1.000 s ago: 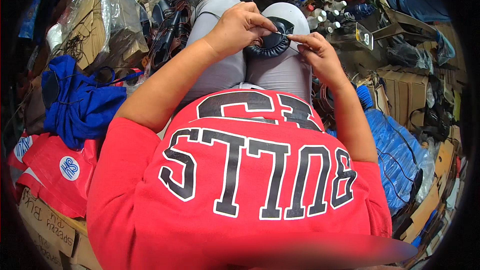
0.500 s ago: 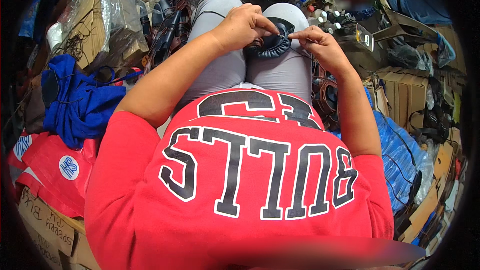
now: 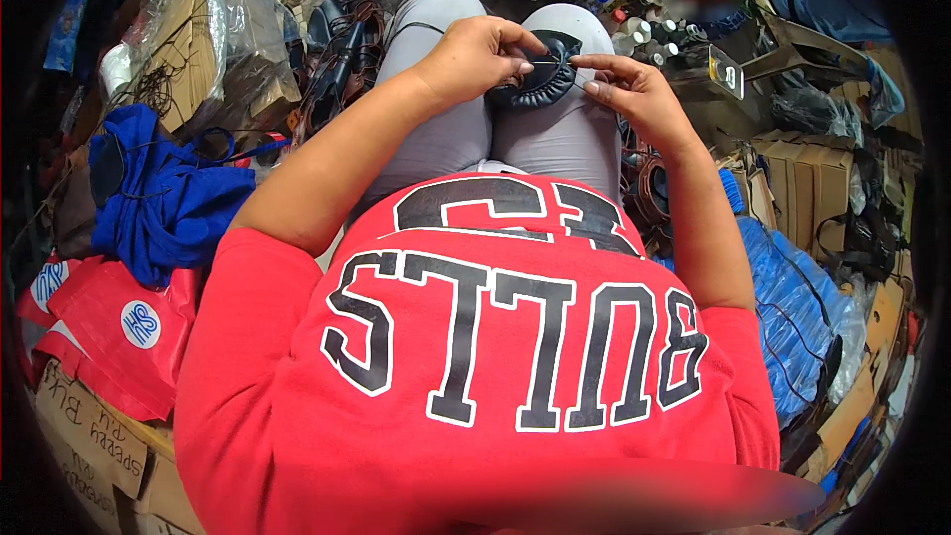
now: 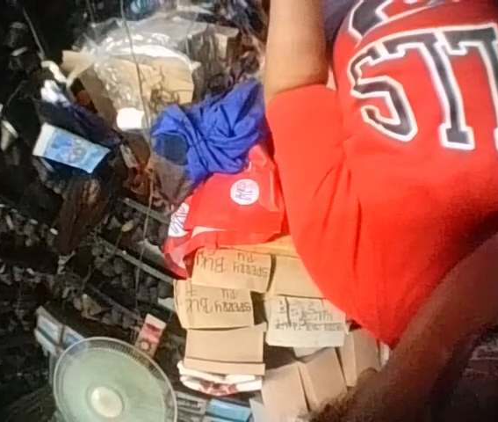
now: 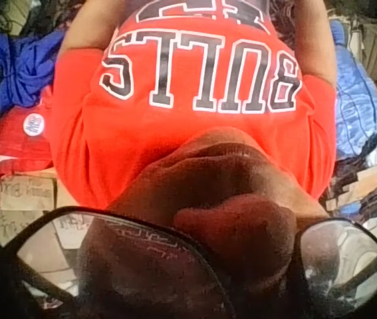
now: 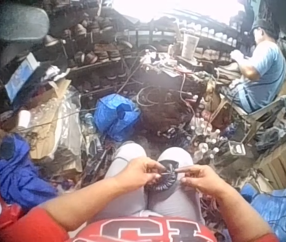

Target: The person is manually stitching a small piece of dark leather or synthetic material, likely a shoe component, using a needle and thread.

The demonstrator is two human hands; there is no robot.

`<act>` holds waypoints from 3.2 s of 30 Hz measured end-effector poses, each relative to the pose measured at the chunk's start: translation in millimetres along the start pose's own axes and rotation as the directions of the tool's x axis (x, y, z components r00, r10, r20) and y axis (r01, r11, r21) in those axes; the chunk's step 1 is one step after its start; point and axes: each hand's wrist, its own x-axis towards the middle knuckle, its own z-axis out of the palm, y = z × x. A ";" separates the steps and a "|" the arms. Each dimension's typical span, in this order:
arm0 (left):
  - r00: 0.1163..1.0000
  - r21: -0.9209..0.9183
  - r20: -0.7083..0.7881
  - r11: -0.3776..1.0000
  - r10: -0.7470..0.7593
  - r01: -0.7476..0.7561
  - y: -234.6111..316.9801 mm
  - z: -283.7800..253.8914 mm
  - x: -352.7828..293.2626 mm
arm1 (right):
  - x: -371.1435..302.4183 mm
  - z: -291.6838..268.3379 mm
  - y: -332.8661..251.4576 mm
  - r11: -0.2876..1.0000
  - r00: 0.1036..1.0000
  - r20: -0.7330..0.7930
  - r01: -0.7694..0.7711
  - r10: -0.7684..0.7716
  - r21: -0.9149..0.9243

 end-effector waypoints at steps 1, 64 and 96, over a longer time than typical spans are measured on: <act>1.000 -0.036 0.003 0.999 -0.026 0.026 -1.5 1.4 2.6 | 1.9 0.0 2.5 0.990 0.999 0.013 -0.040 0.039 0.137; 0.894 -0.192 0.398 0.971 0.207 -0.139 73.2 -21.8 -56.6 | -3.0 17.3 -66.2 0.937 0.911 0.230 0.314 -0.343 0.154; 0.977 0.208 -0.209 0.974 -0.046 0.090 -44.3 -104.1 -64.6 | -12.1 -30.4 30.3 0.991 0.995 -0.032 -0.094 0.098 0.094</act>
